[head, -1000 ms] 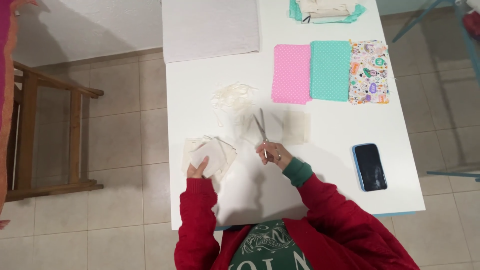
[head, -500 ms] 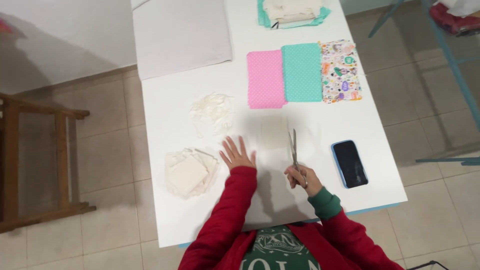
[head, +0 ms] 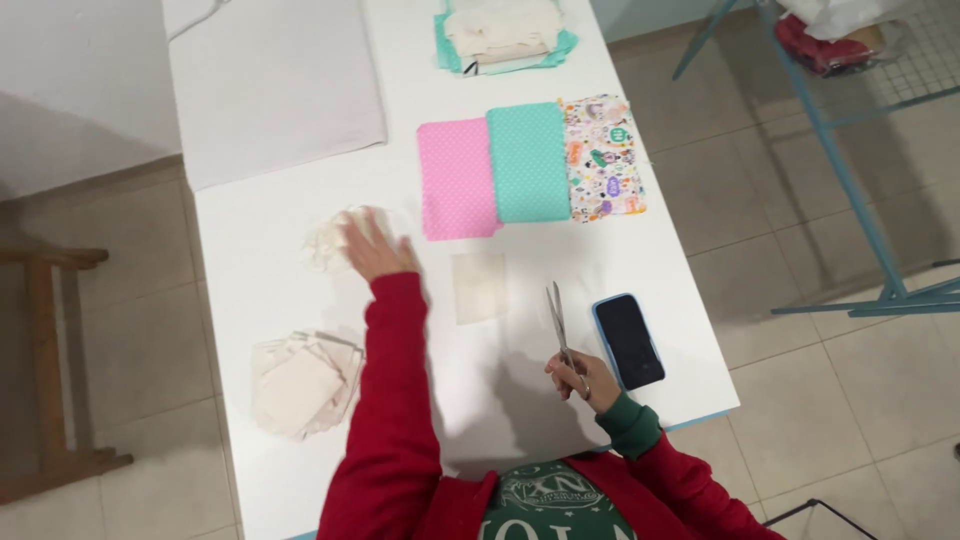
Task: Cutting pieces of white lining fabric into rectangles using scissors.
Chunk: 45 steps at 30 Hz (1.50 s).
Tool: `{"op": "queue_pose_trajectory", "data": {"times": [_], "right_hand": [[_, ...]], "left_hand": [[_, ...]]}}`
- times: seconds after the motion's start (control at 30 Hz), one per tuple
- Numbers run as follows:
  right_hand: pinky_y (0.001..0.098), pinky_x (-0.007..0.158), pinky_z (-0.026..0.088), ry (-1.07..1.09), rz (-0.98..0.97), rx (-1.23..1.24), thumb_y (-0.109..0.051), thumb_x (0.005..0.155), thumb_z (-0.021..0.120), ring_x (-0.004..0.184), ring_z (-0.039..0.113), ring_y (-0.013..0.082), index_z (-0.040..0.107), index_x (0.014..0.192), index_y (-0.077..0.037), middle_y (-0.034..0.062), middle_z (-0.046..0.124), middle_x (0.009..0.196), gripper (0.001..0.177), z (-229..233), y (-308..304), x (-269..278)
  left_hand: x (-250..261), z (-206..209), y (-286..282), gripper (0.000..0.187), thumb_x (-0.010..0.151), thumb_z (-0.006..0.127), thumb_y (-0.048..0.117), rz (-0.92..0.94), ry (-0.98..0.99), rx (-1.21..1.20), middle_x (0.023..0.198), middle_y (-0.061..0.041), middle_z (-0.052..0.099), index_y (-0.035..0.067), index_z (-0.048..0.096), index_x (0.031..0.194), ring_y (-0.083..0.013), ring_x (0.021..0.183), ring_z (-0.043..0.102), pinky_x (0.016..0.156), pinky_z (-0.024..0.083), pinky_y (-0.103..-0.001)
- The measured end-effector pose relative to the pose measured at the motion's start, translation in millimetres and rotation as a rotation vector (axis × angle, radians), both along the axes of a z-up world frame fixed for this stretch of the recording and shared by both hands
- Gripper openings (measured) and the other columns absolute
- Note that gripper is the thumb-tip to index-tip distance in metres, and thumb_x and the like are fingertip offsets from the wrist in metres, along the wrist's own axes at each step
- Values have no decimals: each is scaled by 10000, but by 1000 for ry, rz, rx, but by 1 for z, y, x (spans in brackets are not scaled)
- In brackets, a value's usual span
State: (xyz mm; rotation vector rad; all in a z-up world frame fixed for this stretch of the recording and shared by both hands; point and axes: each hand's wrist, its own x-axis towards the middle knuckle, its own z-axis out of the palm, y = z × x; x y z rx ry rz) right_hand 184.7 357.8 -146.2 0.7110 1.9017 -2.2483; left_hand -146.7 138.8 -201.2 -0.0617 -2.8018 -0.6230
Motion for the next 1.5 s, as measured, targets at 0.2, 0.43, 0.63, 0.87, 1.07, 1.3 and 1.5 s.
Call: {"op": "queue_pose_trajectory", "data": {"times": [0.2, 0.43, 0.63, 0.87, 1.07, 1.3, 1.5], "right_hand": [[369, 515, 599, -43, 11, 17, -198, 941, 713, 482, 665, 261, 695, 889, 38, 168, 640, 589, 242, -10, 18, -2], [355, 515, 588, -65, 15, 5, -195, 934, 714, 492, 658, 248, 696, 875, 32, 159, 640, 591, 235, -7, 18, 0], [349, 532, 593, -59, 9, -2, -171, 933, 714, 508, 657, 241, 685, 890, 34, 159, 646, 613, 212, 3, 9, -3], [314, 676, 581, 132, -128, -18, -90, 815, 848, 677, 667, 191, 674, 991, 39, 117, 673, 739, 278, 43, -34, -48], [287, 882, 598, 344, -95, -125, 16, 779, 862, 937, 730, 180, 526, 967, -3, 188, 726, 1026, 385, 82, -73, -100], [264, 740, 606, 346, -46, -147, 42, 769, 865, 764, 700, 151, 538, 922, -9, 180, 716, 859, 365, 117, -131, -121], [312, 678, 618, 400, 38, -88, -93, 821, 856, 713, 691, 171, 559, 977, -5, 172, 713, 849, 347, 106, -137, -119]], "left_hand": [[38, -82, 57, 606, 642, 878, 371, -481, -43, 121, 1216, 45, 538, 316, 649, 1201, -280, 1096, 530, 848, 526, -469], [40, -71, 66, 510, 730, 831, 537, -497, -501, -240, 1137, 79, 510, 329, 554, 1104, -187, 1188, 414, 1006, 357, -444], [65, -25, 35, 240, 906, 687, 487, -526, -681, -63, 1222, 59, 603, 317, 552, 1008, -194, 1248, 526, 1059, 423, -426], [86, -56, -45, 240, 1046, 570, 213, -465, -819, 1394, 981, -164, 759, 178, 482, 1266, -178, 752, 719, 702, 622, -313], [130, 68, -84, 405, 1001, 617, 190, -460, -833, 1459, 1050, -226, 753, 103, 539, 1389, -203, 836, 768, 759, 654, -340], [159, 29, -137, 333, 916, 690, 149, -150, -760, 1870, 919, -274, 707, -31, 562, 1165, -310, 767, 759, 749, 645, -427], [146, -17, -188, 292, 894, 743, 123, -122, -657, 1794, 893, -254, 714, -25, 596, 1098, -309, 788, 766, 781, 641, -403]]}}
